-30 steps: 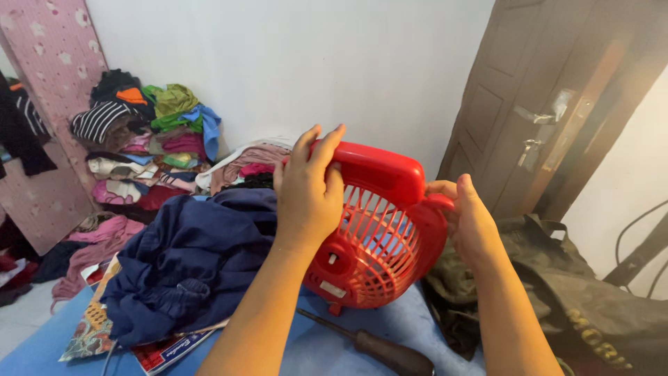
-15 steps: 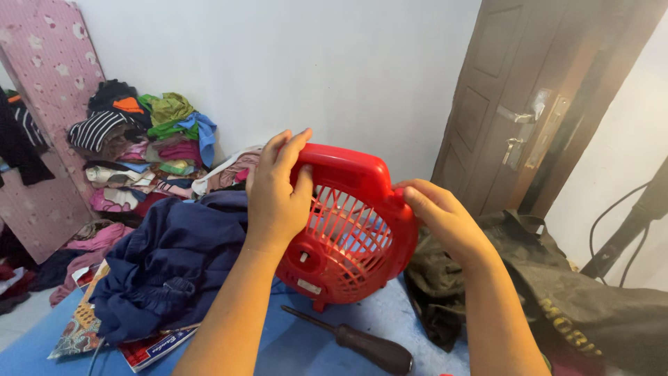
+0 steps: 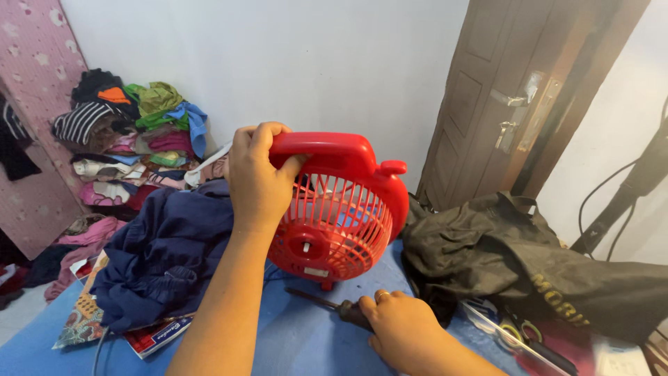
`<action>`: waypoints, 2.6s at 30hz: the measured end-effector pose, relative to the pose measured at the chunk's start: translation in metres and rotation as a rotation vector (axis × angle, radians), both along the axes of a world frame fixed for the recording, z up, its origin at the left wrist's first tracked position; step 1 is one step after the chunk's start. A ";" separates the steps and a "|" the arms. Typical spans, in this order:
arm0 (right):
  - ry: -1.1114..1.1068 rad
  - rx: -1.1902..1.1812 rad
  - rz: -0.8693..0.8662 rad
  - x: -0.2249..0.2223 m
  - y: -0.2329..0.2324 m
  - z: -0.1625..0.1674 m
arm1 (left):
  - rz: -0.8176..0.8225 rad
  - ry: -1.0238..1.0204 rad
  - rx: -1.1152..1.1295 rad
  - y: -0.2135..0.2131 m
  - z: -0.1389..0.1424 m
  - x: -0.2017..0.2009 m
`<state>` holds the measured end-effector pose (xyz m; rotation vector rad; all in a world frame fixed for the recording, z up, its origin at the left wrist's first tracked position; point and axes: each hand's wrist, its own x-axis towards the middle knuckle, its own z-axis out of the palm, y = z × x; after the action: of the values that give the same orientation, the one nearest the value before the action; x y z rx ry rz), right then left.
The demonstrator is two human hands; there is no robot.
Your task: The person services two electric fans on a bed. They first unclip and remove the front grille of a black desk fan, then use a screwdriver to unscrew the rear housing. They turn to a red car-shaped fan, unscrew its front grille with a screwdriver, and unscrew the central hub nut holding the blades.
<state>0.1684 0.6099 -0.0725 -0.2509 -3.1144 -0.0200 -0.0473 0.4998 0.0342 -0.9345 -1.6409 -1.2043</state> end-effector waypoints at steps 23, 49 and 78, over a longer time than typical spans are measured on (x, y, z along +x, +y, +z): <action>0.856 -0.083 -0.231 0.127 0.042 0.079 | -0.024 -0.045 0.018 0.013 -0.014 0.006; 0.809 -0.191 -0.371 0.141 0.051 0.081 | 0.097 0.070 0.007 0.026 -0.022 0.018; 0.816 -0.164 -0.256 0.125 0.060 0.067 | 0.065 0.041 -0.005 0.030 -0.027 0.010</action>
<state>0.2930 0.6698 -0.0052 -0.5059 -2.2594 0.2635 -0.0372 0.5296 0.0072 -0.8963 -1.6306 -1.1306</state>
